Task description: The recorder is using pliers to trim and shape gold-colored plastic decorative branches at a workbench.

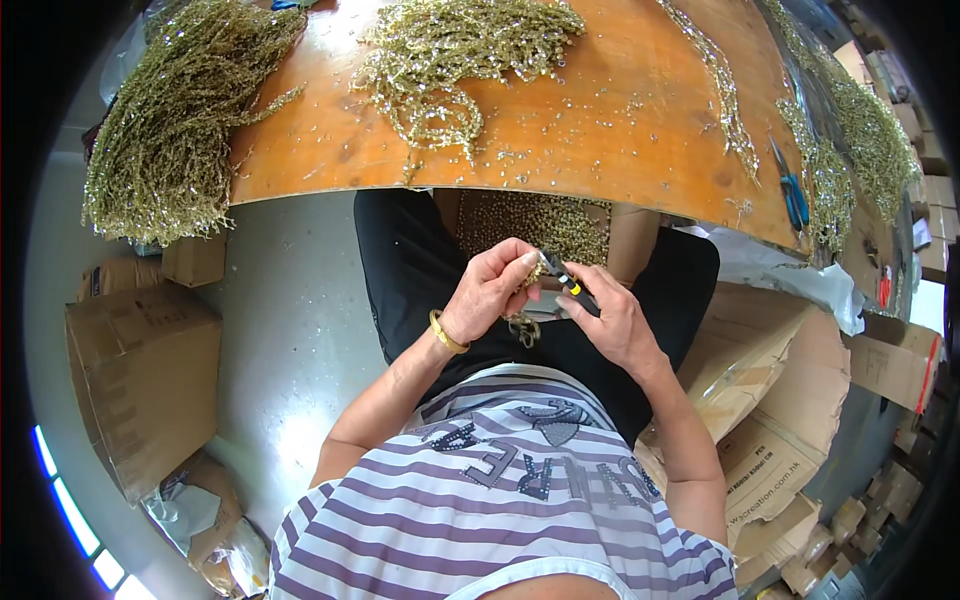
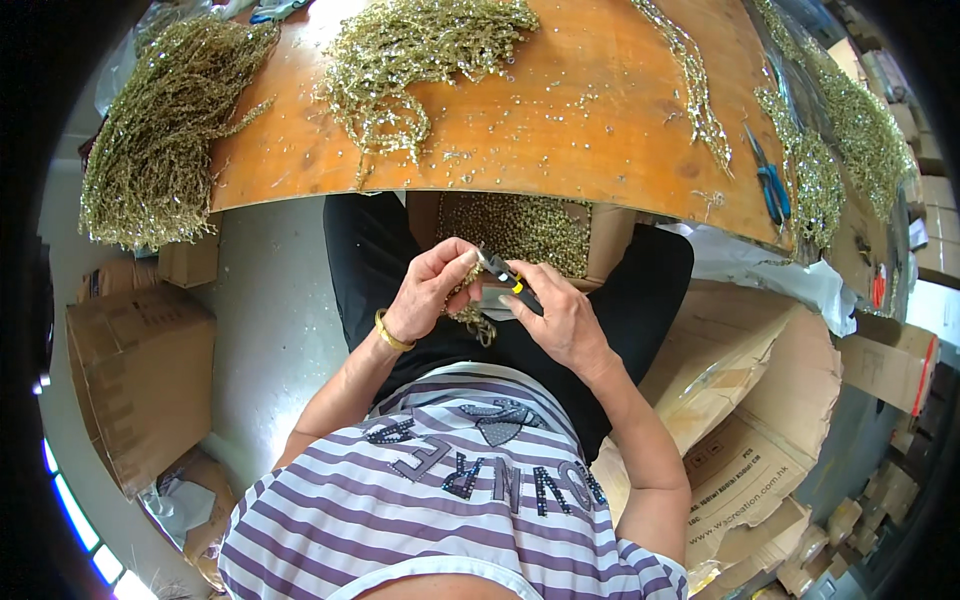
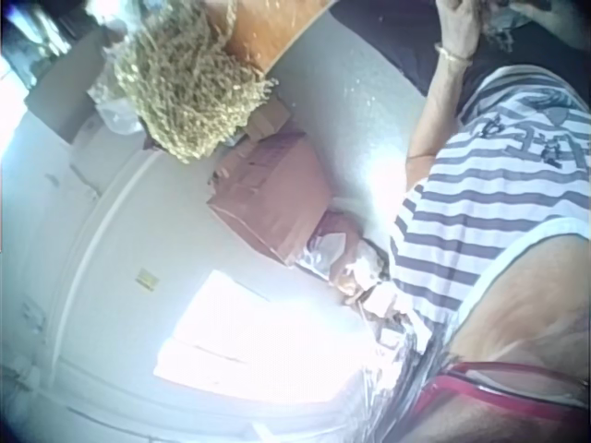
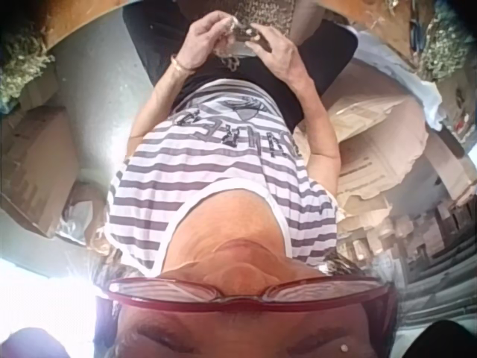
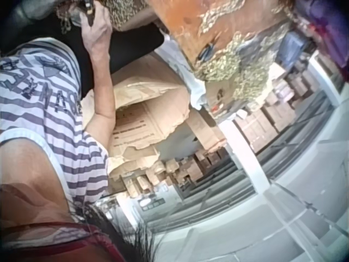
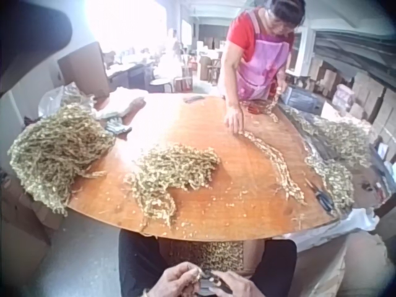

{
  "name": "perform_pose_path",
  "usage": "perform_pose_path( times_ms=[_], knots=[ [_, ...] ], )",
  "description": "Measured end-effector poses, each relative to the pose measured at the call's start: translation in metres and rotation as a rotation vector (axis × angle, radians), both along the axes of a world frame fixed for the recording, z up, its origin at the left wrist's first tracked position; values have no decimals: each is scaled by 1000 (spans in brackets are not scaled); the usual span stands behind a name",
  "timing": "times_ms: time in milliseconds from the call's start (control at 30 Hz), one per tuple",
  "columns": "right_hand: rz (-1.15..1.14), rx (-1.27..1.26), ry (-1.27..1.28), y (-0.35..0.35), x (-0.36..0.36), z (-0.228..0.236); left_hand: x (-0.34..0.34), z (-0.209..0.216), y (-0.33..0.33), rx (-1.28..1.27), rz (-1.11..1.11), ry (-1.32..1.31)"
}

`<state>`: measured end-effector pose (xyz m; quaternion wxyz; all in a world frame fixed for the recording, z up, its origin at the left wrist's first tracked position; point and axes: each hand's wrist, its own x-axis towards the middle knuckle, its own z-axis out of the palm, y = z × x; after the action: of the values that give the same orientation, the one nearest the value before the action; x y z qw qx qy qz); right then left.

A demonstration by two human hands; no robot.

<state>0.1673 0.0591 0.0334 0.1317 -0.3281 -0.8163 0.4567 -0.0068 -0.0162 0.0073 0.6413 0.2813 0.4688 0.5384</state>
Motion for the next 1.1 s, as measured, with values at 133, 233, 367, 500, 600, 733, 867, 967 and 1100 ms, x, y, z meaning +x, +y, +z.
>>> perform_pose_path(
  times_ms=[133, 233, 367, 500, 600, 733, 867, 967, 1100],
  knots=[
    [18, 201, -61, 0, -1, 0, 4, -1, -1, -30, 117, 23],
    [13, 266, -74, 0, -3, -3, 3, 0, -2, -22, 131, 63],
    [-1, 433, -73, -1, -5, -8, 1, 0, -2, -37, 132, 72],
    [-16, 409, -45, -2, -4, -12, -2, -1, -1, -54, 69, 4],
    [14, 455, -72, 0, -1, -13, -3, -7, 8, 228, 244, 392],
    [22, 453, -61, -1, 0, -14, -19, -5, 15, 308, 99, 558],
    [-60, 375, -46, -5, -4, -18, -12, -13, 17, 165, 149, 270],
    [-165, 335, 5, -11, -9, -25, 2, -13, 17, 225, 287, 197],
    [-260, 285, 77, -20, -18, -24, 16, -3, 16, 345, 482, 149]
  ],
)
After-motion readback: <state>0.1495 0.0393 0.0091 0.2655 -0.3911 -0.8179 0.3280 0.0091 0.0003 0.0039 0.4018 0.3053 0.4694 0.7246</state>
